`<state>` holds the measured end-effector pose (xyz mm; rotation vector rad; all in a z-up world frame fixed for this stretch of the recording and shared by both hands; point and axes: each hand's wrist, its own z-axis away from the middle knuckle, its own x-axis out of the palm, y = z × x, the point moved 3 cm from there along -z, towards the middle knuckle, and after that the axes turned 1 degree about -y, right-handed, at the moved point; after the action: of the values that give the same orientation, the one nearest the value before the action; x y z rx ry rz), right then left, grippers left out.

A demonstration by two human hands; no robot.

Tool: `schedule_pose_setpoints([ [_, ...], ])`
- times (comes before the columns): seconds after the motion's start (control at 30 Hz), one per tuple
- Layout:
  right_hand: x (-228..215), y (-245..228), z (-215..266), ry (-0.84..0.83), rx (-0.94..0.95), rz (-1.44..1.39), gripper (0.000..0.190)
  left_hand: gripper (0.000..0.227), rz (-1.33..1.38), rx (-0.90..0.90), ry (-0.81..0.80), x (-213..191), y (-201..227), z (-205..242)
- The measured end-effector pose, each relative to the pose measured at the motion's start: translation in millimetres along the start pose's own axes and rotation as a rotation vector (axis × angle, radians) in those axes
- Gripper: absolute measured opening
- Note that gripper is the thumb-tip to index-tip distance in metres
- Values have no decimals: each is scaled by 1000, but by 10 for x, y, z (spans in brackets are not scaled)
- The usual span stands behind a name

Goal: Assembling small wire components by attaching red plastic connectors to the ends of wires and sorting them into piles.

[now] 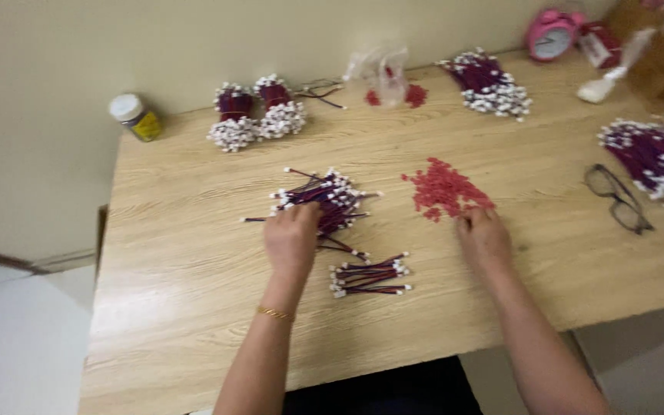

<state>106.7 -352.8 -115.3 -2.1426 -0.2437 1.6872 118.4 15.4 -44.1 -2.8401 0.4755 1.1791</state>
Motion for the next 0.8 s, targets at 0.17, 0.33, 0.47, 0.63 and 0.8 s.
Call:
schedule_pose_setpoints([
  [0.17,-114,18,86,42,96,-177,20,13,367,-277,6,-335,30,-103],
  [0.33,-262,-186,250,8,209,-674,12,17,1032,-763,-94,-475,167,44],
  [0.47,-288,-700,404,-44,177,-1193,11,20,1338,-949,-135,-433,332,236],
  [0.63,-729,-1714,709,-240,27,-1260,14,16,1466,-1014,-128,-506,514,355],
  [0.8,-636,-2086,739,-290,-132,-1226,12,19,1501,-963,-61,-564,502,391],
])
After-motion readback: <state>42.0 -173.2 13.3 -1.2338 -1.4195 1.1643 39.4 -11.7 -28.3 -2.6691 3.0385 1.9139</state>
